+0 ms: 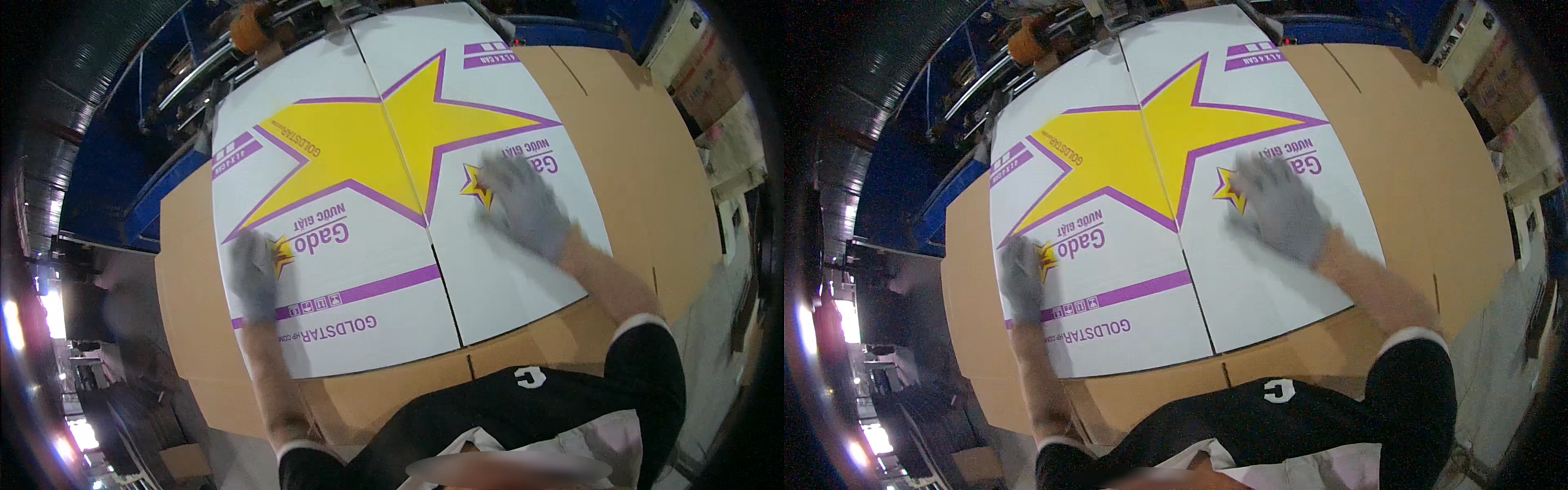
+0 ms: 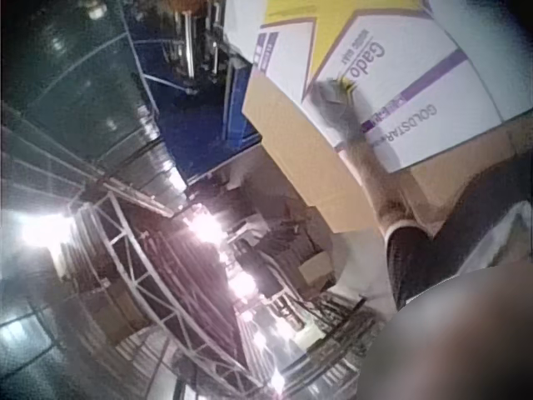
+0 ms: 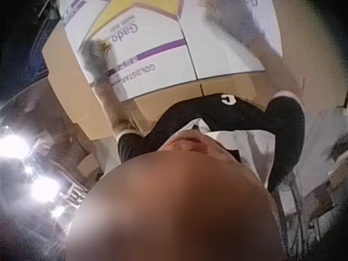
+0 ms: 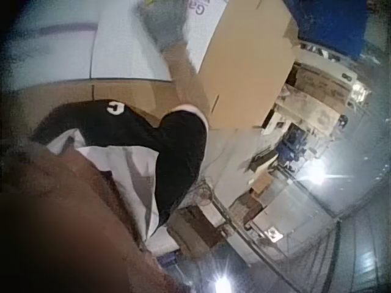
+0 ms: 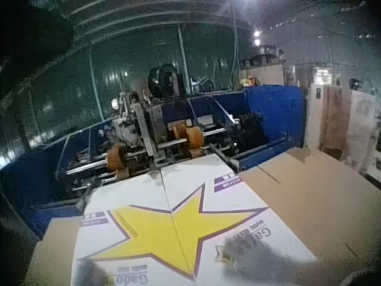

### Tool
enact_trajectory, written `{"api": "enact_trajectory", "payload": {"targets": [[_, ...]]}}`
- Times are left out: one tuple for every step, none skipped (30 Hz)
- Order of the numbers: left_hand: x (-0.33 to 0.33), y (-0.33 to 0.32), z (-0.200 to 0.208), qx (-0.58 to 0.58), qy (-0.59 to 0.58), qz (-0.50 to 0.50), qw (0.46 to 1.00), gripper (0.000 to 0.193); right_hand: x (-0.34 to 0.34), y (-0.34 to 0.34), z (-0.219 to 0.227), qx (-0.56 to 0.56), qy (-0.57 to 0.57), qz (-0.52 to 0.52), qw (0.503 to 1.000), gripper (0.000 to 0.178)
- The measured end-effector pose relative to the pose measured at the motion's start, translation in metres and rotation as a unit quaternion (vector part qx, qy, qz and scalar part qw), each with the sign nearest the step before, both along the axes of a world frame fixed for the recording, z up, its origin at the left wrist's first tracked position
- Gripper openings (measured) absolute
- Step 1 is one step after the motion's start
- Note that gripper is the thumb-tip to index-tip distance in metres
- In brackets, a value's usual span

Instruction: The person repeatedly picks up flat cardboard sheets and branded inserts, aligns them on a blue work surface, and stacks the assembled units. The person occasionally walks to a nearby conveyor to retrieve more inserts and returns to continue stacking.

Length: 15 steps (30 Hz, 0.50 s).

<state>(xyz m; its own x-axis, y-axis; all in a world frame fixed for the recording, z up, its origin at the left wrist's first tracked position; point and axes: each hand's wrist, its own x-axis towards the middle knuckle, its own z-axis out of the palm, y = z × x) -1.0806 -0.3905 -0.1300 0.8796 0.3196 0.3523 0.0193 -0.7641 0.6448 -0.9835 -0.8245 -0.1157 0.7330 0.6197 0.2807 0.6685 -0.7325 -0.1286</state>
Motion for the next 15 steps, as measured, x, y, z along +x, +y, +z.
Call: {"api": "enact_trajectory", "payload": {"targets": [[-0.024, -0.033, -0.001, 0.113, 0.021, -0.029, 0.993, 0.045, -0.033, -0.013, 0.005, -0.045, 0.011, 0.052, 0.998, 0.066], [-0.052, -0.054, 0.003, 0.256, 0.139, -0.091, 0.952, 0.065, -0.064, -0.022, 0.006, -0.067, 0.024, 0.101, 0.992, 0.068], [-0.081, -0.075, 0.006, 0.324, 0.190, -0.166, 0.912, 0.086, -0.082, -0.034, 0.006, -0.078, -0.001, 0.172, 0.982, 0.069], [-0.102, -0.090, 0.007, 0.317, 0.173, -0.196, 0.911, 0.091, -0.089, -0.046, 0.004, -0.091, 0.024, 0.170, 0.981, 0.070], [-0.115, -0.096, 0.004, 0.317, 0.142, -0.238, 0.907, 0.095, -0.098, -0.058, 0.000, -0.091, 0.028, 0.183, 0.978, 0.071], [-0.121, -0.097, -0.001, 0.304, 0.149, -0.227, 0.913, 0.092, -0.103, -0.066, -0.004, -0.077, 0.034, 0.190, 0.978, 0.073], [-0.127, -0.097, -0.005, 0.294, 0.119, -0.230, 0.920, 0.088, -0.104, -0.071, -0.009, -0.102, 0.010, 0.185, 0.977, 0.073], [-0.126, -0.095, -0.010, 0.294, 0.122, -0.221, 0.922, 0.085, -0.101, -0.072, -0.013, -0.110, -0.018, 0.173, 0.979, 0.073], [-0.121, -0.090, -0.013, 0.317, 0.072, -0.236, 0.916, 0.081, -0.097, -0.072, -0.015, -0.115, -0.075, 0.172, 0.975, 0.073], [-0.108, -0.085, -0.015, 0.348, 0.057, -0.240, 0.905, 0.077, -0.089, -0.068, -0.016, -0.078, -0.106, 0.169, 0.977, 0.071], [-0.098, -0.081, -0.015, 0.381, 0.016, -0.258, 0.888, 0.074, -0.080, -0.063, -0.015, -0.071, -0.086, 0.140, 0.984, 0.070], [-0.079, -0.078, -0.013, 0.372, 0.023, -0.221, 0.901, 0.068, -0.062, -0.058, -0.010, -0.055, -0.095, 0.134, 0.985, 0.069], [-0.059, -0.074, -0.009, 0.370, -0.001, -0.197, 0.908, 0.063, -0.044, -0.052, -0.005, -0.041, -0.102, 0.128, 0.986, 0.068], [-0.040, -0.069, -0.005, 0.372, -0.009, -0.200, 0.906, 0.061, -0.026, -0.045, -0.003, -0.035, -0.117, 0.127, 0.984, 0.068], [-0.022, -0.063, -0.002, 0.373, -0.006, -0.194, 0.907, 0.058, -0.005, -0.037, -0.002, -0.030, -0.134, 0.125, 0.983, 0.067]]}}
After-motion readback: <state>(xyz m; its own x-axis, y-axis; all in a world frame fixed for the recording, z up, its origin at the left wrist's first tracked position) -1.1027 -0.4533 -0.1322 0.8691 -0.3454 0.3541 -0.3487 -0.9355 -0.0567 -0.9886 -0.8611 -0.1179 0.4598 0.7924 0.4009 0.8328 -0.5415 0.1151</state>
